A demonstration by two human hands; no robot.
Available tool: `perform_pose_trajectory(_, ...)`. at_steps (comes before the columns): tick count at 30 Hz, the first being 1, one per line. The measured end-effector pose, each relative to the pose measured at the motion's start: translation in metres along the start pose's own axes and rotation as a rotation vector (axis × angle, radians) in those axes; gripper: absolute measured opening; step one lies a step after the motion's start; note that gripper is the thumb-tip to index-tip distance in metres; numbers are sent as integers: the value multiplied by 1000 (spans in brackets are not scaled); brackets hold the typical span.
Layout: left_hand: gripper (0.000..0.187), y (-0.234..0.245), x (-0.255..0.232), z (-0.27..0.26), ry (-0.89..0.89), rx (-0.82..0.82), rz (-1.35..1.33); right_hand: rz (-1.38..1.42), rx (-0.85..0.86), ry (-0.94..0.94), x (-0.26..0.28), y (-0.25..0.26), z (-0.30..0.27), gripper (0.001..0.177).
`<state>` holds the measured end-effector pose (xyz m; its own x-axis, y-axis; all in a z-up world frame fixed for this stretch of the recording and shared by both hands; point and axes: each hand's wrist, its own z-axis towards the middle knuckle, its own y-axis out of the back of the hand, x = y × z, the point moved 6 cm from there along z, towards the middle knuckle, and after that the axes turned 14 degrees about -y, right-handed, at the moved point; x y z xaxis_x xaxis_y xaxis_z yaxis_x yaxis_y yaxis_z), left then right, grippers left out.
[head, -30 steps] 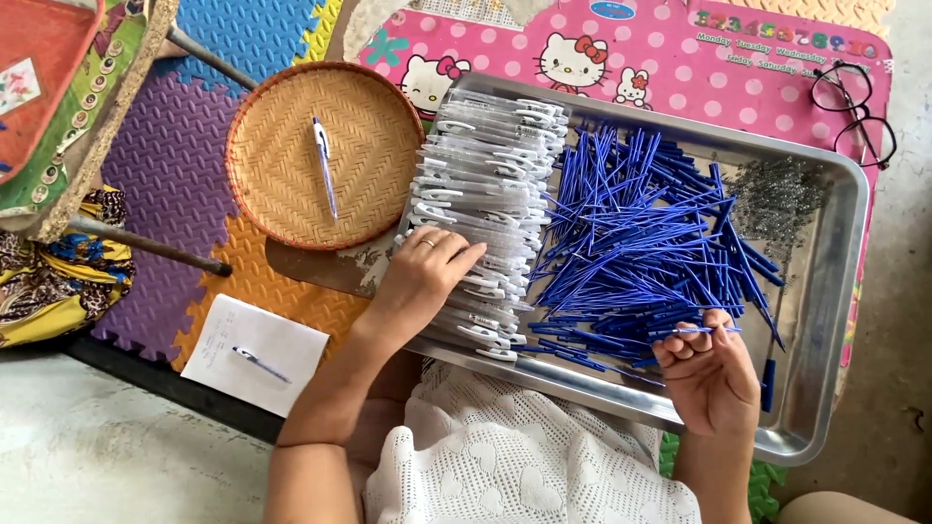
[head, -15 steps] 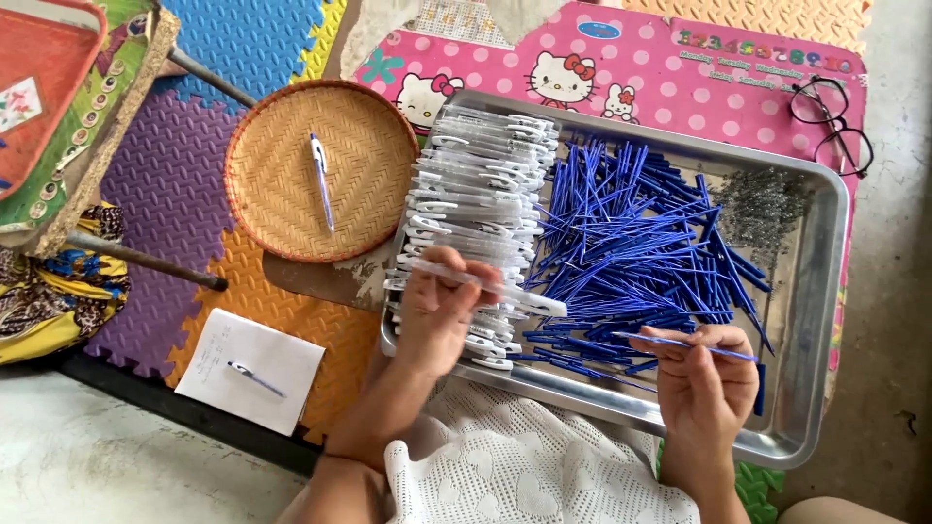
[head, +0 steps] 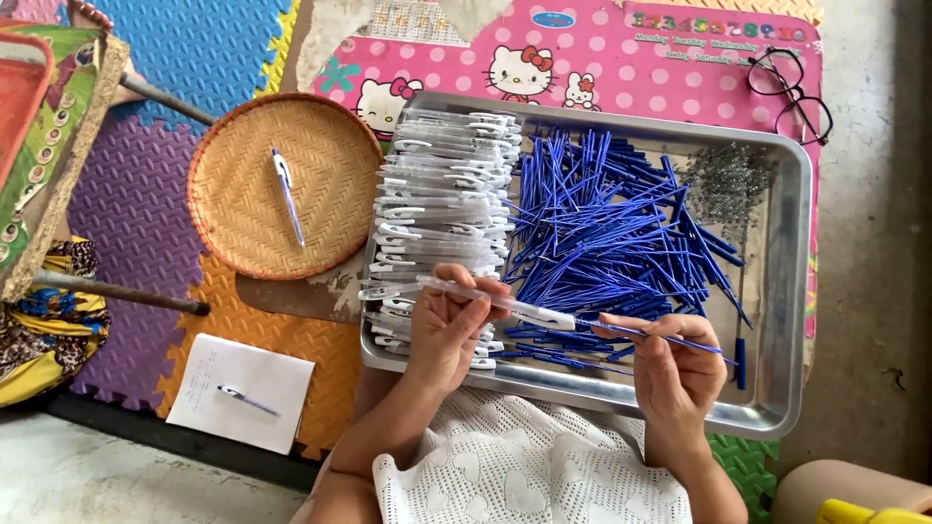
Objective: Assembling ballpoint pens by inserting ink refills into pen bodies and organizing them into trays.
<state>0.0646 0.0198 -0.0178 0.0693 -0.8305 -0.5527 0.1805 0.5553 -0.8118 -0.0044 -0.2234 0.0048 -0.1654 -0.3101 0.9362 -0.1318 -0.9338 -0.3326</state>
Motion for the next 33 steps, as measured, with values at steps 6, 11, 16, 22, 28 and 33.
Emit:
perform_pose_trajectory(6,28,23,11,-7,-89,57,160,96,40,19,-18,13,9,10)
perform_pose_trajectory(11,28,21,5,-4,-142,63,247,62,108,-71,-10,1,13,9)
perform_pose_trajectory(16,27,15,19,-18,-103,122,265,2,116,-129,-7,-18,15,8)
perform_pose_trajectory(22,46,28,0,-21,-140,239,461,-66,129,-133,7,-17,10,7)
perform_pose_trajectory(28,39,-24,-22,-18,-264,791,1065,-461,312,-19,44,-46,8,8)
perform_pose_trajectory(33,22,-26,0,-29,-160,910,1066,-632,429,91,47,-44,3,34)
